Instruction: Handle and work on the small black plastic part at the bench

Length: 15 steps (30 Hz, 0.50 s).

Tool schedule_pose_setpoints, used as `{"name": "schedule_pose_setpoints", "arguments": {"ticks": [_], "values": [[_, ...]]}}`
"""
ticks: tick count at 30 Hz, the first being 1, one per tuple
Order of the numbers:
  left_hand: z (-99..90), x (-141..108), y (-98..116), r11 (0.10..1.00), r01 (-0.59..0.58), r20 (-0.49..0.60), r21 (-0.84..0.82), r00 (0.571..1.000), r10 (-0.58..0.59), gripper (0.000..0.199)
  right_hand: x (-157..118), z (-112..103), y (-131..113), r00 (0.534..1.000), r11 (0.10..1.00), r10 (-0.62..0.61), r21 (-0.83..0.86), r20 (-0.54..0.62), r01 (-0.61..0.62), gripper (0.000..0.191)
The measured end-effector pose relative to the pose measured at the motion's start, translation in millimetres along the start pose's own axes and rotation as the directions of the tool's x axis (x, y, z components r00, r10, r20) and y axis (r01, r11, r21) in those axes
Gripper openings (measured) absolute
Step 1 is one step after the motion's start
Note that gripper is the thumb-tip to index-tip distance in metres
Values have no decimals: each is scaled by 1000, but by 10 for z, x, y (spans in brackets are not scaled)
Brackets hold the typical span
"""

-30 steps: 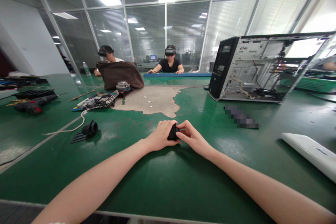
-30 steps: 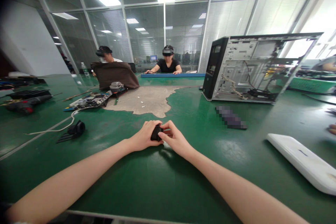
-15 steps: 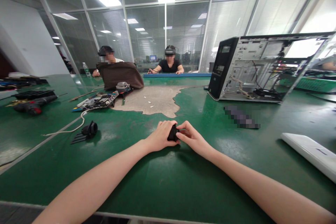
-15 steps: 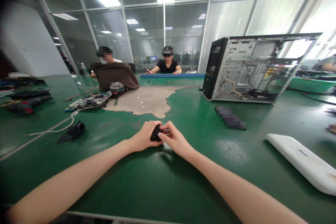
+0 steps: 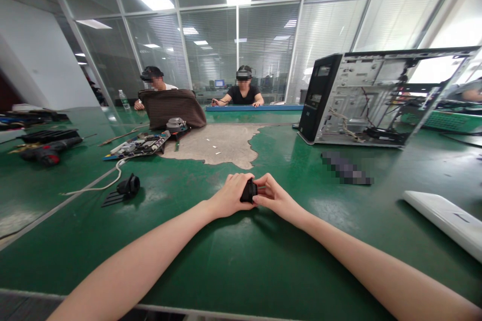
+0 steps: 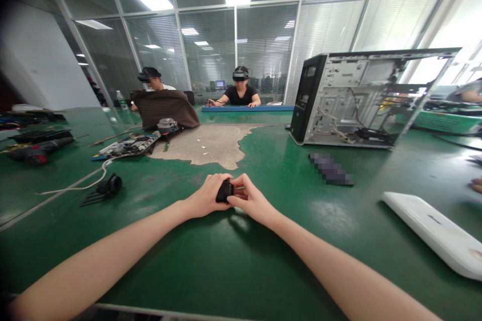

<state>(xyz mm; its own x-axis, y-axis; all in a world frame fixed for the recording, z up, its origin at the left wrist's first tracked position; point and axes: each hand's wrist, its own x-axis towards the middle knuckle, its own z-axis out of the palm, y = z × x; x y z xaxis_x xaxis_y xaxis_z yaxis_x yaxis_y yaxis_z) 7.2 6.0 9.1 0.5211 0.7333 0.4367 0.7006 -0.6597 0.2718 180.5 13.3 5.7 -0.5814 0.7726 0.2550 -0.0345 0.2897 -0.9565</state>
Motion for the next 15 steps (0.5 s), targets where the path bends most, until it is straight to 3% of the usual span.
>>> {"name": "schedule_pose_setpoints", "arguments": {"ticks": [4, 10, 15], "values": [[6, -3, 0, 1000, -5, -5, 4, 1000, 5, 56, 16, 0, 10, 999, 999, -14, -41, -45, 13, 22], [-4, 1, 8, 1000, -8, -1, -7, 1000, 8, 55, 52, -13, 53, 996, 997, 13, -73, -83, -19, 29], [-6, 0, 1, 1000, -1, 3, 1, 1000, 1, 55, 41, -54, 41, 999, 999, 31, 17, 22, -32, 32]]}}
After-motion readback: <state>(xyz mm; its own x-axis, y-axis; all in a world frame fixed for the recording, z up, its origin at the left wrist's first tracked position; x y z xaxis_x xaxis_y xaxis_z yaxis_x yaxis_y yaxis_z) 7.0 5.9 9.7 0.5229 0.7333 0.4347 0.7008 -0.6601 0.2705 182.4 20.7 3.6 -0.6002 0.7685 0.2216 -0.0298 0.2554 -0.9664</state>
